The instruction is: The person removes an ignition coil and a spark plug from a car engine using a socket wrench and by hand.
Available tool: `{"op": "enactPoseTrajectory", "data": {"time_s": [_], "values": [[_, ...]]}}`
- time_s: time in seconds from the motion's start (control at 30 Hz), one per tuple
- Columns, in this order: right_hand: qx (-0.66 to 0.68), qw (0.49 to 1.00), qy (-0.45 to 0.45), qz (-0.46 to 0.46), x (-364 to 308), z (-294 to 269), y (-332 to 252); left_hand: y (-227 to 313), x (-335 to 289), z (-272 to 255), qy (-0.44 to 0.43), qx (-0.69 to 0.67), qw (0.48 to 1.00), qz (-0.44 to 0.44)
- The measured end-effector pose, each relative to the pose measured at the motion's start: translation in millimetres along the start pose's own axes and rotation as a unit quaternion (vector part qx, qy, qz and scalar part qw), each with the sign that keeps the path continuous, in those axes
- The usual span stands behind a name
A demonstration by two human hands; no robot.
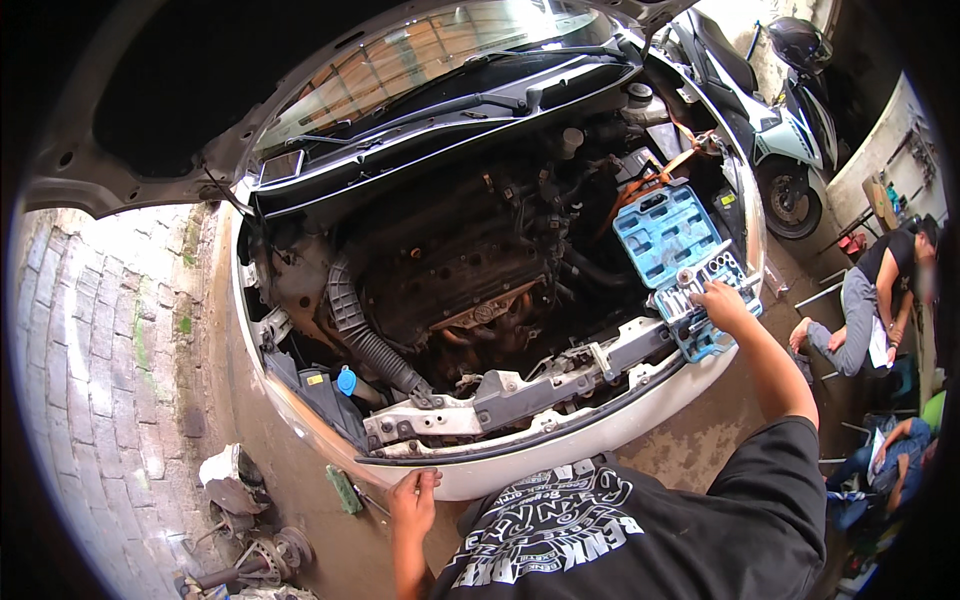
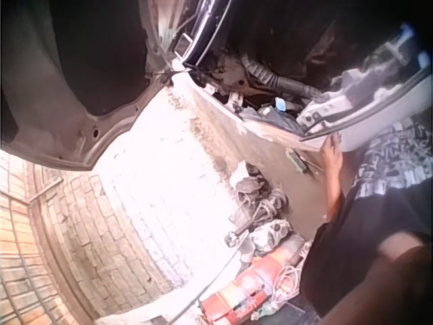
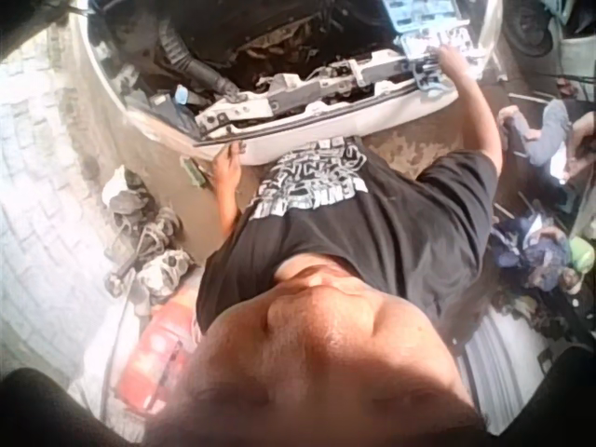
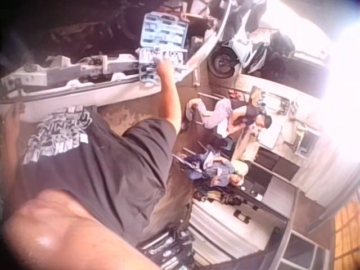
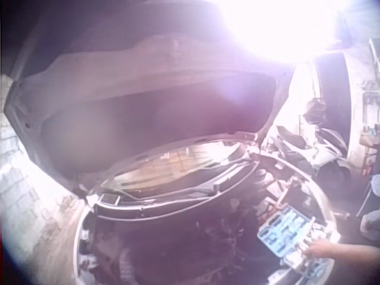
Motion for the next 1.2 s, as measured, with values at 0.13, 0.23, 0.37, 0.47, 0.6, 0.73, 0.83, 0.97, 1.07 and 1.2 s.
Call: {"op": "enactPoseTrajectory", "data": {"time_s": [0.13, 0.23, 0.37, 0.47, 0.6, 0.73, 0.83, 0.97, 1.07, 1.2], "values": [[0.004, 1.0, 0.01, 0.012, -3, 11, 6, 8, -1, 2, 0.002, 0.011, 1.0, 0.003], [0.017, 1.0, -0.001, 0.022, -5, 9, 3, 11, -3, 0, 0.005, 0.017, 1.0, -0.003], [0.04, 0.998, 0.034, 0.019, -10, 11, -1, 4, 4, 5, -0.009, 0.036, 0.999, -0.014], [0.051, 0.996, 0.065, 0.019, -13, 0, -11, 8, 18, 13, -0.034, 0.062, 0.997, -0.016], [0.048, 0.995, 0.086, 0.014, -16, -6, -15, 11, 52, 23, -0.067, 0.101, 0.993, 0.016], [0.026, 0.993, 0.11, 0.041, -13, -30, -23, 20, 91, 31, -0.079, 0.093, 0.992, 0.005], [0.07, 0.986, 0.133, 0.076, 7, -36, -32, 27, 117, 38, -0.09, 0.101, 0.991, -0.002], [0.111, 0.976, 0.169, 0.086, 38, -48, -48, 75, 173, 71, -0.133, 0.086, 0.983, 0.09], [0.174, 0.957, 0.215, 0.085, 75, -71, -77, 122, 246, 104, -0.153, 0.117, 0.956, 0.22], [0.27, 0.925, 0.255, 0.082, 111, -77, -124, 181, 354, 173, -0.158, 0.139, 0.899, 0.385]]}}
Point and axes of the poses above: each hand's wrist, its own x-axis towards the middle knuckle, its own z-axis out of the palm, y = z × x, the point moved 6 cm from there along x, towards the middle knuckle, and after that the axes turned 10 degrees about -x, right-handed, at the moved point
